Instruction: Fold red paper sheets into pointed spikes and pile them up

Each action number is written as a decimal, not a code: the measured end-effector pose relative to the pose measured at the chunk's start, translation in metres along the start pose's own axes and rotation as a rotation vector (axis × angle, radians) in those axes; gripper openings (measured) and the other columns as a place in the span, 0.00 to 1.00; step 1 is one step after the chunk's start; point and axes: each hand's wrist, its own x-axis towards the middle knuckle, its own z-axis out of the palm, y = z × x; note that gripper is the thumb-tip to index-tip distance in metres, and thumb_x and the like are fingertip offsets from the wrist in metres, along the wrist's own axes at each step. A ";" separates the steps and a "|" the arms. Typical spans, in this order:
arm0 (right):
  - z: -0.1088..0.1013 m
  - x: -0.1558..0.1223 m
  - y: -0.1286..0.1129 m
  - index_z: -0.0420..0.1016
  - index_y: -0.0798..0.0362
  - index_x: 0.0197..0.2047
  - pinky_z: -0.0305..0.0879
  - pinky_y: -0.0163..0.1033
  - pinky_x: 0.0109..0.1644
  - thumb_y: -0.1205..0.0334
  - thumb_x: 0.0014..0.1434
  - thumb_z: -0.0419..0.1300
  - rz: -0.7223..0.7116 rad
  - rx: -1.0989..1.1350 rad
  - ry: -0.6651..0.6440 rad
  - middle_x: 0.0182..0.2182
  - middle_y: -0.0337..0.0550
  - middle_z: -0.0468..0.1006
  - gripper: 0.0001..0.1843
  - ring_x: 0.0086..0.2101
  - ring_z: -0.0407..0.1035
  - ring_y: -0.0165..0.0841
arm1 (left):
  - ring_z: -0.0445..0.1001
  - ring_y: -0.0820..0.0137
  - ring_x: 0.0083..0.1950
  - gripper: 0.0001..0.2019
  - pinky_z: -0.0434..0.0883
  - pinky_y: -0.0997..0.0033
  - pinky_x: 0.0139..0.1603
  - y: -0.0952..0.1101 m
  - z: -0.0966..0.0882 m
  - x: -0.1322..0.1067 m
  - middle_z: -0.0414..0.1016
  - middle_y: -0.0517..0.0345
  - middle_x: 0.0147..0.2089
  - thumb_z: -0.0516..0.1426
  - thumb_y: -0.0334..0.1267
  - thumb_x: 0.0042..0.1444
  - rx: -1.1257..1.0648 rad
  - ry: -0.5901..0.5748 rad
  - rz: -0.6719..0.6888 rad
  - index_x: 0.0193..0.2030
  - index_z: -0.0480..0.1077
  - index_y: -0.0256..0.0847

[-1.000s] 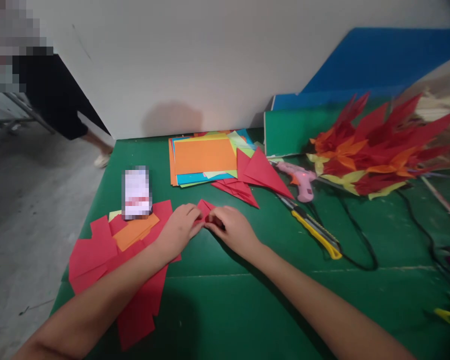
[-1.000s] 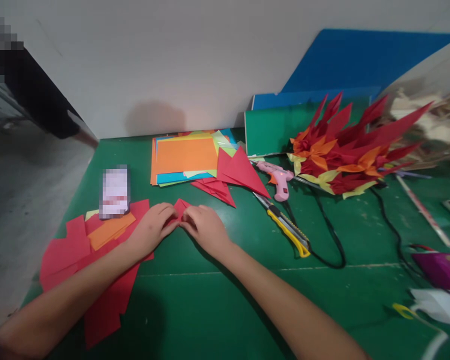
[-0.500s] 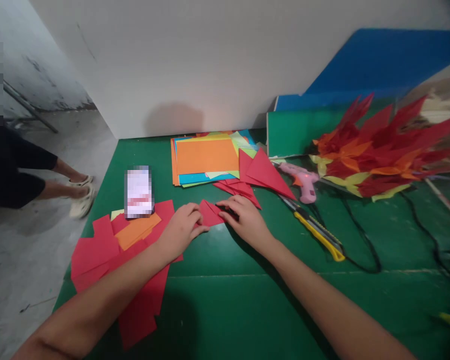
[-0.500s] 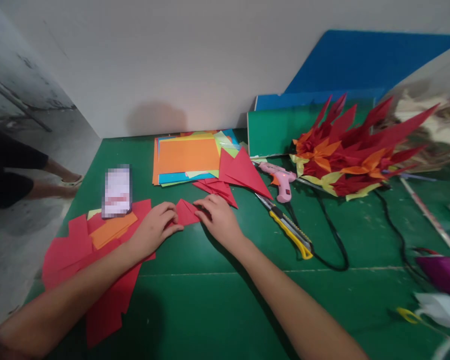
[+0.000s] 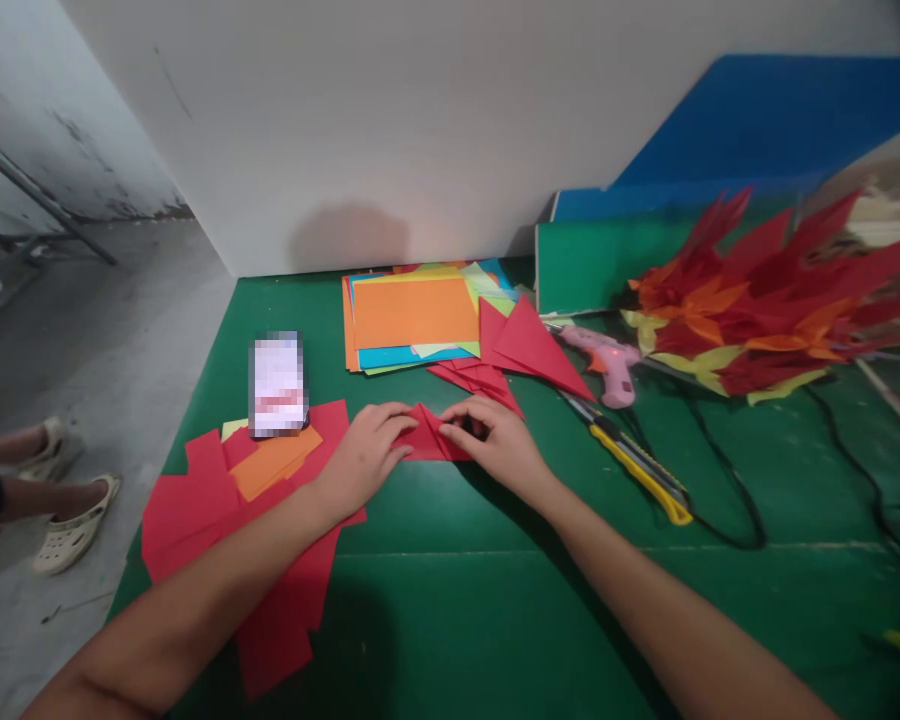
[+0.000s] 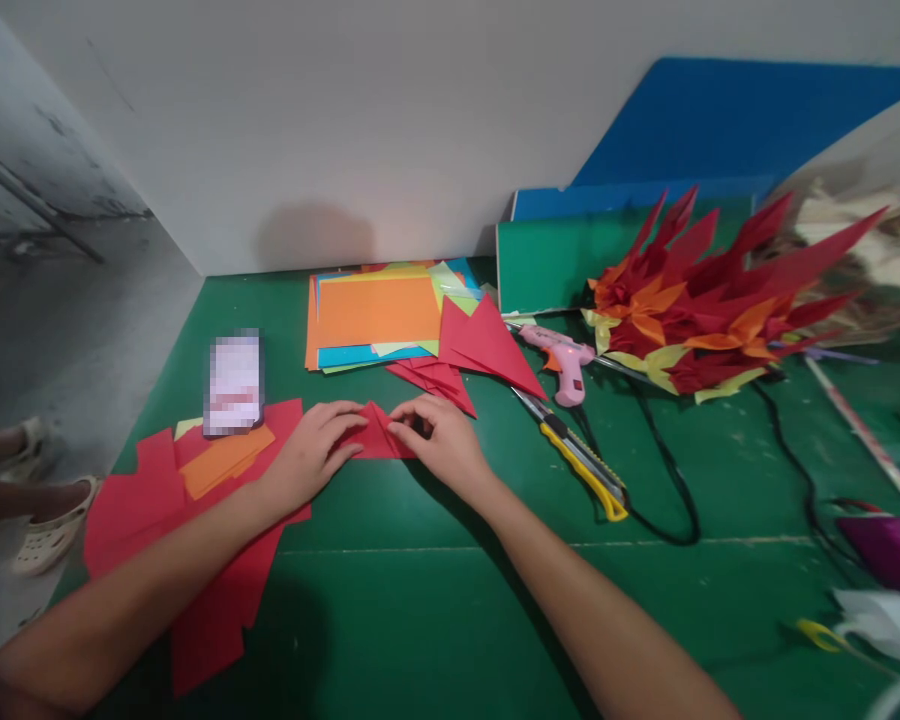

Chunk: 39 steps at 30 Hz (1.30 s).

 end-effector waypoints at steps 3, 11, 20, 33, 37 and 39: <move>0.001 0.000 0.001 0.76 0.50 0.34 0.60 0.36 0.30 0.60 0.56 0.61 -0.023 -0.018 0.000 0.29 0.40 0.76 0.04 0.25 0.63 0.29 | 0.69 0.64 0.53 0.10 0.69 0.56 0.54 0.001 -0.001 0.001 0.70 0.48 0.52 0.51 0.34 0.64 -0.004 -0.001 0.068 0.50 0.66 0.38; 0.004 -0.005 -0.002 0.75 0.51 0.37 0.64 0.37 0.34 0.63 0.61 0.56 -0.205 -0.131 -0.039 0.32 0.43 0.77 0.07 0.31 0.69 0.32 | 0.72 0.68 0.47 0.08 0.71 0.62 0.50 -0.001 -0.002 0.002 0.74 0.53 0.46 0.50 0.34 0.65 -0.034 -0.012 0.062 0.44 0.69 0.38; 0.005 -0.011 0.000 0.73 0.53 0.37 0.63 0.37 0.37 0.66 0.65 0.49 -0.411 -0.420 -0.069 0.35 0.47 0.77 0.12 0.35 0.70 0.34 | 0.72 0.67 0.41 0.08 0.72 0.65 0.43 -0.001 -0.006 0.005 0.75 0.53 0.41 0.48 0.32 0.65 0.091 -0.013 0.070 0.43 0.67 0.36; -0.002 -0.016 0.002 0.77 0.50 0.40 0.61 0.37 0.33 0.66 0.66 0.47 -0.541 -0.544 -0.125 0.38 0.44 0.79 0.16 0.30 0.69 0.31 | 0.71 0.66 0.44 0.10 0.72 0.62 0.47 -0.005 -0.009 0.005 0.73 0.48 0.44 0.46 0.31 0.66 0.197 -0.105 0.227 0.43 0.69 0.35; -0.007 -0.015 0.002 0.77 0.49 0.42 0.62 0.37 0.35 0.66 0.66 0.48 -0.577 -0.520 -0.153 0.40 0.42 0.80 0.15 0.33 0.70 0.31 | 0.72 0.66 0.43 0.10 0.72 0.63 0.45 -0.005 -0.011 0.005 0.74 0.49 0.43 0.47 0.31 0.65 0.224 -0.091 0.272 0.42 0.69 0.35; -0.008 -0.015 0.003 0.77 0.50 0.42 0.63 0.37 0.35 0.67 0.66 0.49 -0.599 -0.520 -0.154 0.41 0.42 0.80 0.15 0.34 0.70 0.31 | 0.72 0.66 0.43 0.10 0.73 0.64 0.44 -0.005 -0.012 0.005 0.75 0.49 0.42 0.47 0.31 0.65 0.244 -0.080 0.291 0.42 0.70 0.34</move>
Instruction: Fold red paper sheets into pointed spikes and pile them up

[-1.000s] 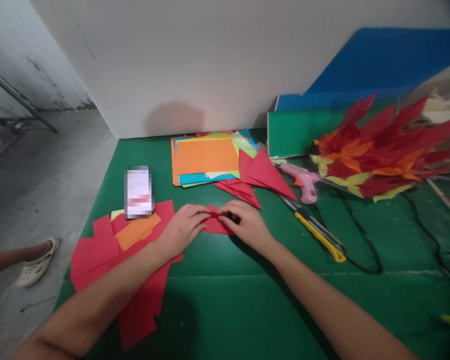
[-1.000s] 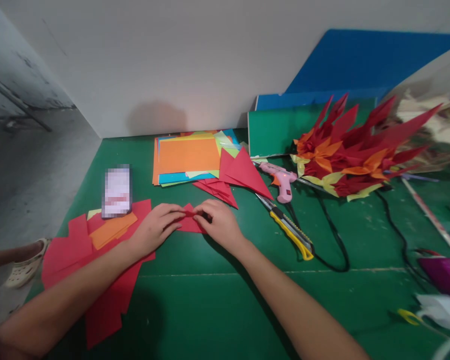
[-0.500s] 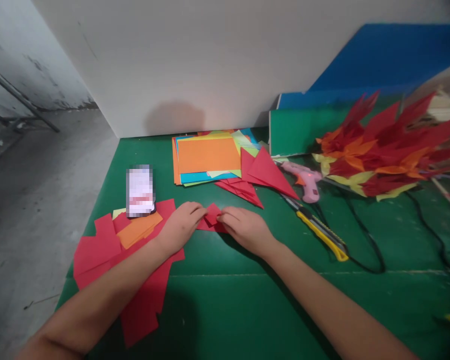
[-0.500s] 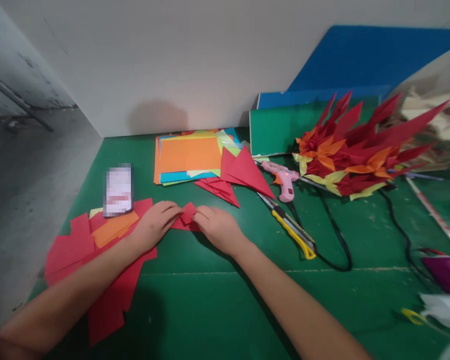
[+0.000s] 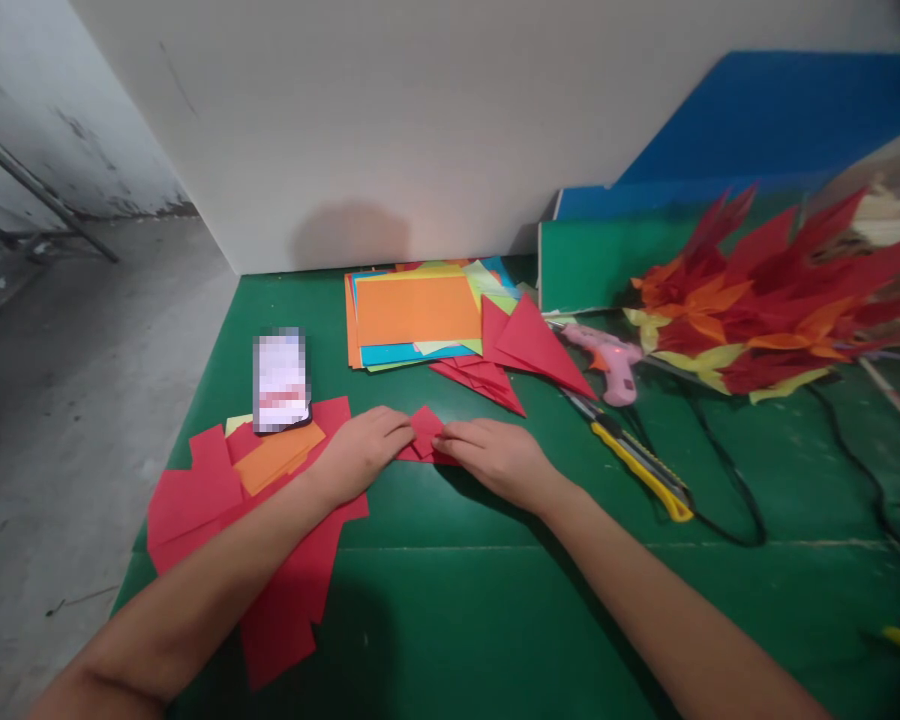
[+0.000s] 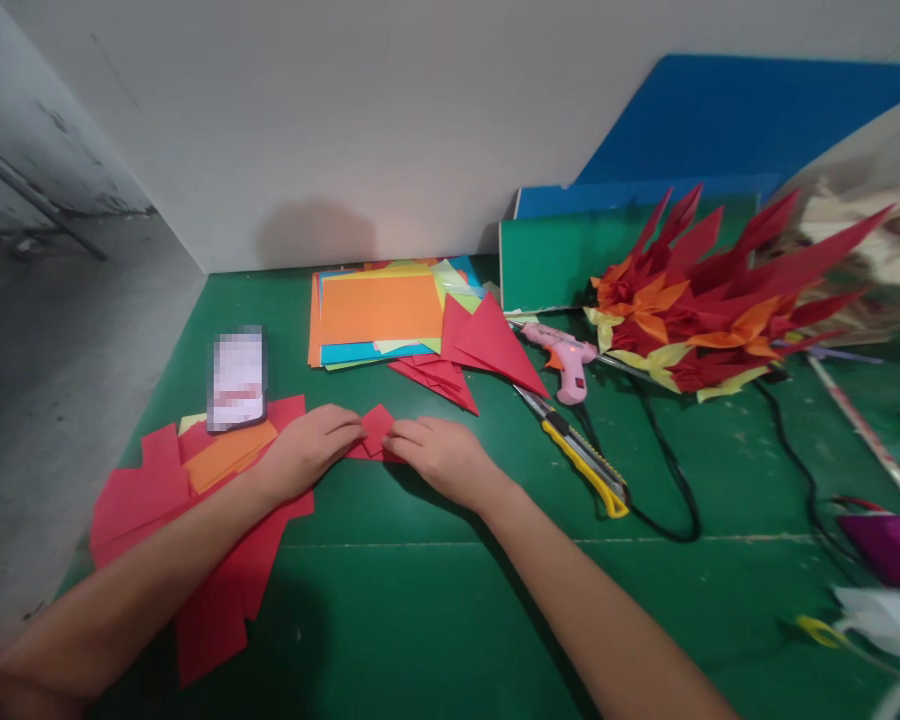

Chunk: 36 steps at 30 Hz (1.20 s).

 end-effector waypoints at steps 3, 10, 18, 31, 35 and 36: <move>0.000 0.000 0.001 0.77 0.51 0.41 0.63 0.37 0.36 0.67 0.66 0.50 -0.030 -0.029 -0.015 0.40 0.42 0.80 0.13 0.35 0.71 0.32 | 0.72 0.66 0.41 0.10 0.73 0.65 0.42 0.000 -0.002 0.000 0.75 0.47 0.42 0.47 0.30 0.65 0.032 -0.006 0.031 0.41 0.70 0.33; -0.003 0.001 0.001 0.76 0.50 0.42 0.64 0.37 0.36 0.67 0.66 0.49 -0.031 -0.001 -0.053 0.40 0.42 0.80 0.14 0.36 0.70 0.32 | 0.72 0.66 0.43 0.13 0.73 0.64 0.43 -0.003 -0.005 0.000 0.74 0.47 0.43 0.45 0.30 0.66 0.000 -0.068 0.050 0.44 0.70 0.35; -0.002 0.000 0.002 0.76 0.50 0.43 0.64 0.37 0.37 0.68 0.66 0.49 -0.024 -0.002 -0.068 0.40 0.43 0.80 0.14 0.37 0.70 0.33 | 0.72 0.64 0.42 0.12 0.72 0.65 0.40 0.000 -0.004 -0.002 0.74 0.48 0.41 0.47 0.31 0.65 0.028 -0.060 0.027 0.44 0.71 0.34; -0.004 0.003 0.003 0.75 0.54 0.42 0.63 0.36 0.35 0.68 0.65 0.49 -0.057 -0.026 -0.128 0.36 0.44 0.79 0.13 0.35 0.69 0.33 | 0.75 0.65 0.43 0.10 0.74 0.66 0.43 0.014 -0.006 -0.001 0.75 0.46 0.45 0.50 0.25 0.61 0.087 -0.161 -0.015 0.44 0.71 0.32; -0.007 0.003 0.002 0.76 0.54 0.40 0.62 0.35 0.35 0.67 0.65 0.49 -0.053 -0.022 -0.127 0.34 0.44 0.78 0.13 0.34 0.68 0.33 | 0.77 0.62 0.43 0.15 0.75 0.66 0.37 0.035 -0.012 -0.003 0.72 0.43 0.52 0.52 0.24 0.58 0.229 -0.328 -0.123 0.51 0.69 0.34; -0.007 0.003 0.002 0.76 0.54 0.39 0.62 0.35 0.35 0.67 0.66 0.49 -0.046 -0.018 -0.123 0.34 0.44 0.78 0.13 0.35 0.68 0.33 | 0.76 0.61 0.45 0.17 0.75 0.67 0.38 0.041 -0.014 -0.002 0.71 0.42 0.54 0.52 0.23 0.57 0.250 -0.365 -0.134 0.54 0.67 0.33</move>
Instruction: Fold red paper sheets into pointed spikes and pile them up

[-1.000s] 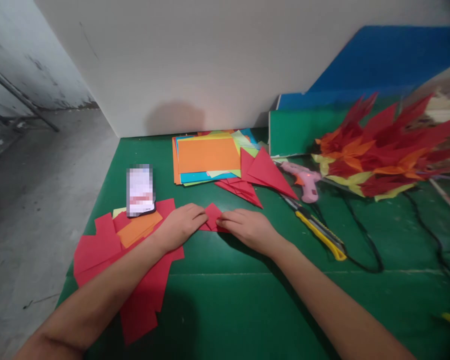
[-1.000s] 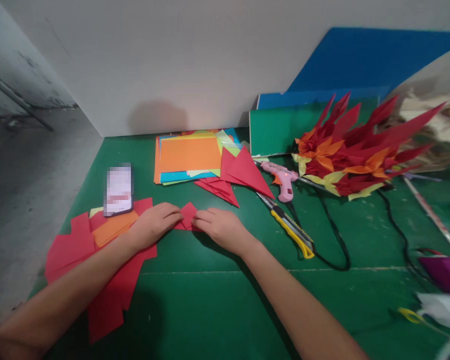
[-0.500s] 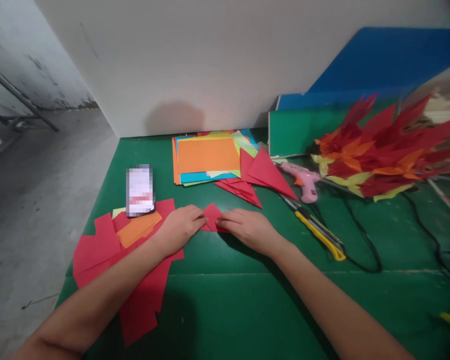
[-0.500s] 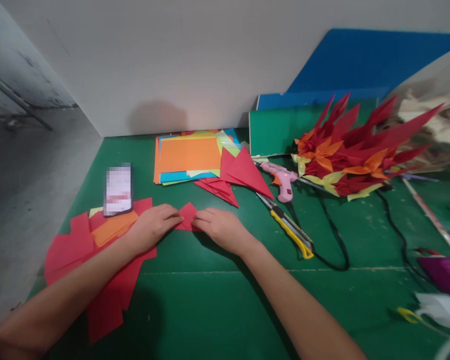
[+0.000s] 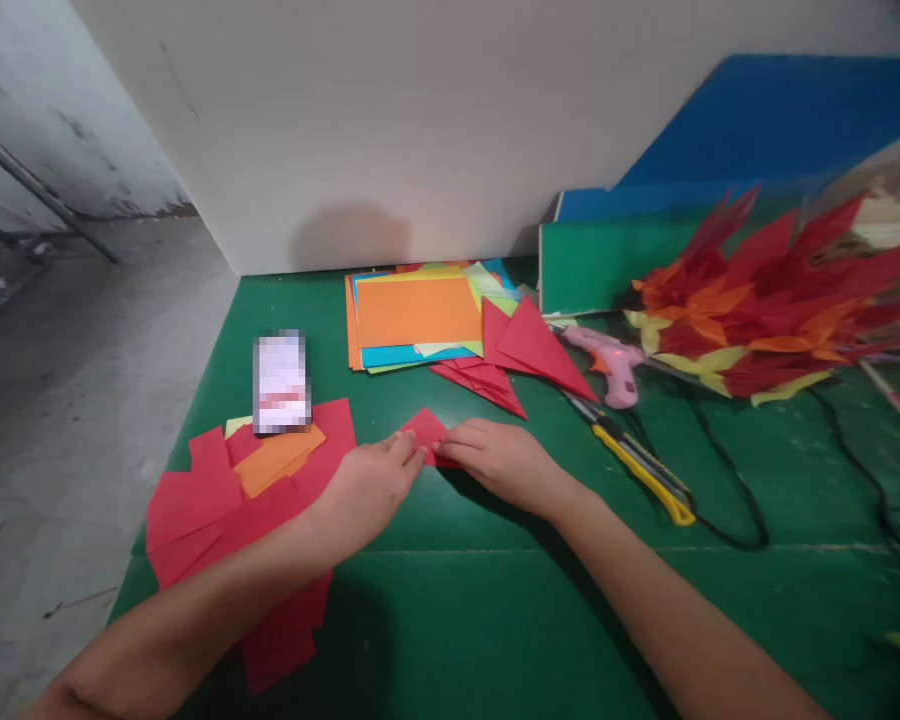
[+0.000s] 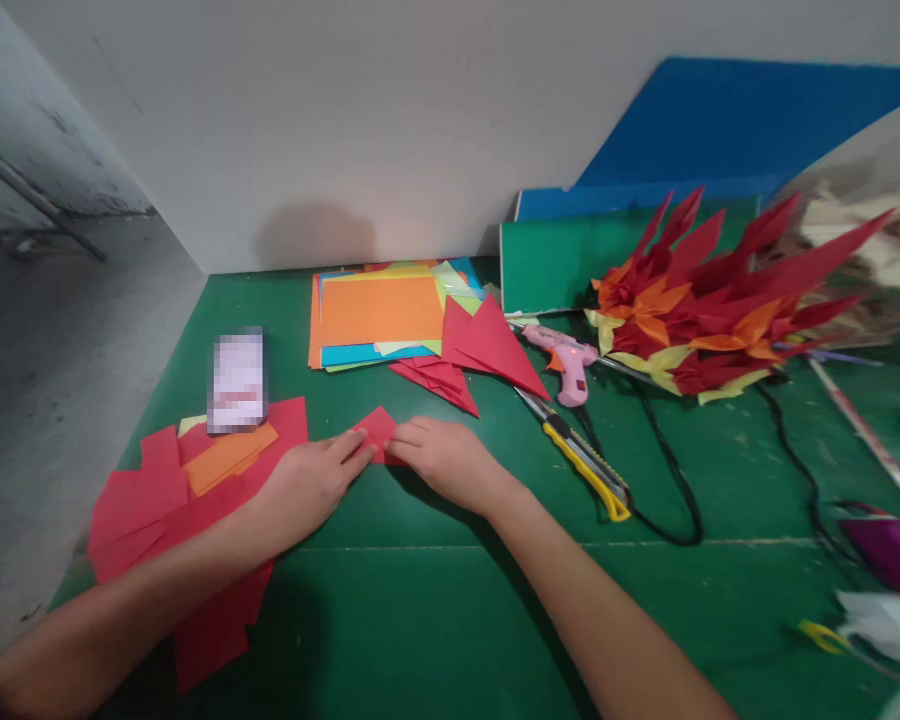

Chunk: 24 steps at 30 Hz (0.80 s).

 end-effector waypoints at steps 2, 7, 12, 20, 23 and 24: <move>0.000 0.000 -0.001 0.76 0.54 0.39 0.62 0.36 0.37 0.67 0.66 0.48 0.020 0.009 0.008 0.34 0.45 0.78 0.14 0.35 0.68 0.33 | 0.75 0.59 0.49 0.21 0.76 0.68 0.36 0.007 -0.007 -0.001 0.69 0.40 0.56 0.51 0.23 0.57 0.042 -0.091 -0.012 0.58 0.64 0.33; 0.004 0.003 -0.007 0.74 0.57 0.49 0.60 0.37 0.35 0.68 0.66 0.46 0.052 -0.024 -0.005 0.33 0.48 0.75 0.16 0.33 0.65 0.34 | 0.72 0.56 0.55 0.24 0.76 0.64 0.43 0.014 -0.017 0.002 0.66 0.37 0.59 0.49 0.23 0.58 0.050 -0.222 -0.031 0.62 0.61 0.33; 0.003 0.002 -0.013 0.73 0.58 0.51 0.60 0.38 0.35 0.68 0.65 0.47 0.125 0.027 -0.037 0.34 0.49 0.73 0.17 0.34 0.63 0.35 | 0.70 0.52 0.58 0.25 0.74 0.60 0.48 0.012 -0.016 0.002 0.61 0.34 0.63 0.50 0.25 0.58 -0.004 -0.259 -0.043 0.64 0.59 0.36; -0.001 0.001 -0.026 0.71 0.59 0.50 0.66 0.42 0.38 0.59 0.62 0.55 0.255 0.075 -0.043 0.37 0.52 0.73 0.16 0.38 0.67 0.39 | 0.71 0.54 0.57 0.22 0.74 0.61 0.47 0.012 -0.018 0.004 0.63 0.36 0.62 0.49 0.23 0.58 -0.062 -0.252 -0.065 0.59 0.65 0.37; 0.003 0.002 -0.029 0.71 0.57 0.49 0.65 0.40 0.37 0.61 0.62 0.55 0.273 0.046 -0.025 0.37 0.51 0.73 0.14 0.37 0.67 0.38 | 0.72 0.54 0.55 0.21 0.74 0.60 0.46 0.018 -0.024 0.006 0.67 0.35 0.60 0.49 0.22 0.57 -0.025 -0.265 -0.122 0.58 0.65 0.33; 0.004 0.002 -0.029 0.71 0.56 0.49 0.64 0.39 0.36 0.62 0.63 0.55 0.278 0.039 -0.015 0.36 0.50 0.73 0.13 0.37 0.67 0.37 | 0.74 0.55 0.52 0.21 0.74 0.62 0.44 0.018 -0.028 0.007 0.69 0.35 0.57 0.49 0.22 0.57 -0.024 -0.283 -0.151 0.56 0.66 0.32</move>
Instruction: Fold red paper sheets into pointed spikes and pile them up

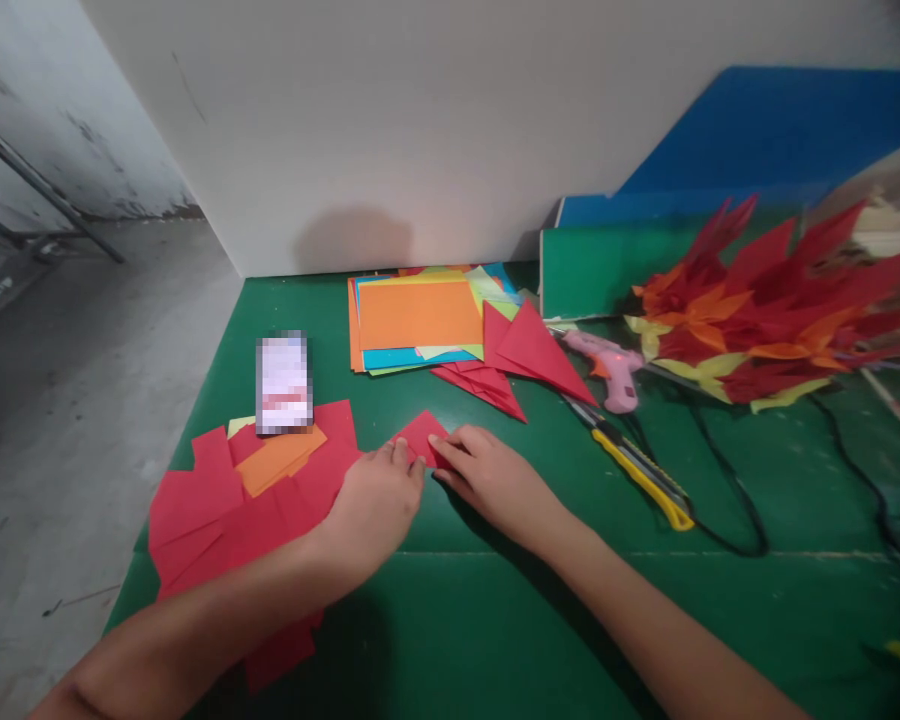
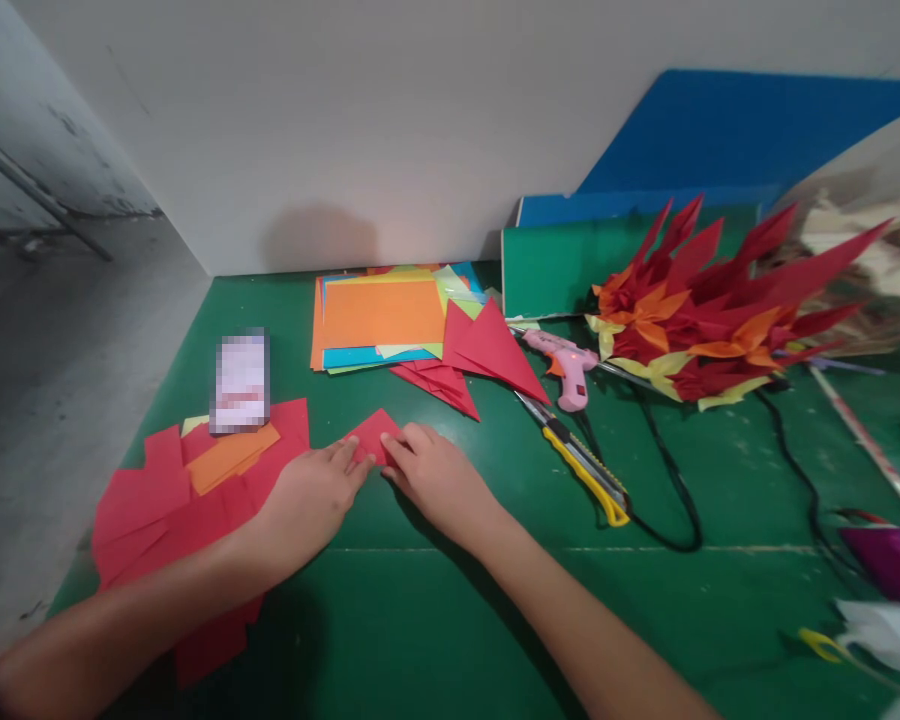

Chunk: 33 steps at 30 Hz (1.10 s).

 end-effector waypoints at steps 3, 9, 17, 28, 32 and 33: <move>0.005 -0.001 -0.003 0.72 0.56 0.48 0.61 0.38 0.34 0.63 0.64 0.53 0.019 -0.040 0.031 0.34 0.48 0.72 0.12 0.34 0.66 0.36 | 0.77 0.59 0.39 0.14 0.73 0.66 0.34 -0.005 -0.012 0.007 0.77 0.44 0.41 0.50 0.23 0.56 -0.091 -0.043 -0.056 0.45 0.73 0.33; 0.010 0.000 -0.008 0.74 0.57 0.42 0.57 0.38 0.31 0.61 0.63 0.54 0.095 -0.182 0.015 0.31 0.47 0.70 0.11 0.30 0.64 0.35 | 0.72 0.62 0.53 0.15 0.69 0.63 0.52 -0.026 -0.013 0.068 0.72 0.43 0.54 0.51 0.23 0.55 -0.297 0.403 0.219 0.47 0.71 0.33; 0.004 0.002 -0.011 0.73 0.61 0.45 0.60 0.41 0.34 0.61 0.61 0.56 0.208 -0.240 0.000 0.35 0.52 0.71 0.13 0.35 0.67 0.40 | 0.69 0.67 0.54 0.16 0.63 0.66 0.56 -0.020 -0.006 0.161 0.71 0.50 0.58 0.47 0.28 0.63 -0.216 0.416 0.837 0.52 0.71 0.37; -0.001 0.000 0.016 0.75 0.58 0.42 0.61 0.42 0.33 0.58 0.65 0.48 0.240 -0.293 0.120 0.32 0.53 0.71 0.17 0.33 0.66 0.41 | 0.69 0.64 0.49 0.16 0.65 0.67 0.48 -0.020 -0.022 0.177 0.74 0.47 0.51 0.49 0.26 0.62 -0.087 0.495 0.802 0.55 0.68 0.35; -0.005 0.000 0.022 0.75 0.60 0.44 0.60 0.42 0.33 0.58 0.65 0.49 0.254 -0.235 0.105 0.31 0.52 0.70 0.17 0.33 0.66 0.41 | 0.68 0.65 0.52 0.19 0.65 0.66 0.52 -0.023 -0.024 0.180 0.73 0.45 0.53 0.49 0.24 0.61 -0.165 0.530 0.744 0.58 0.65 0.33; -0.005 0.000 0.024 0.75 0.60 0.44 0.60 0.41 0.33 0.58 0.65 0.49 0.258 -0.232 0.099 0.31 0.52 0.70 0.17 0.33 0.66 0.41 | 0.68 0.65 0.52 0.19 0.65 0.66 0.53 -0.024 -0.024 0.180 0.73 0.44 0.53 0.49 0.24 0.60 -0.186 0.541 0.725 0.58 0.65 0.32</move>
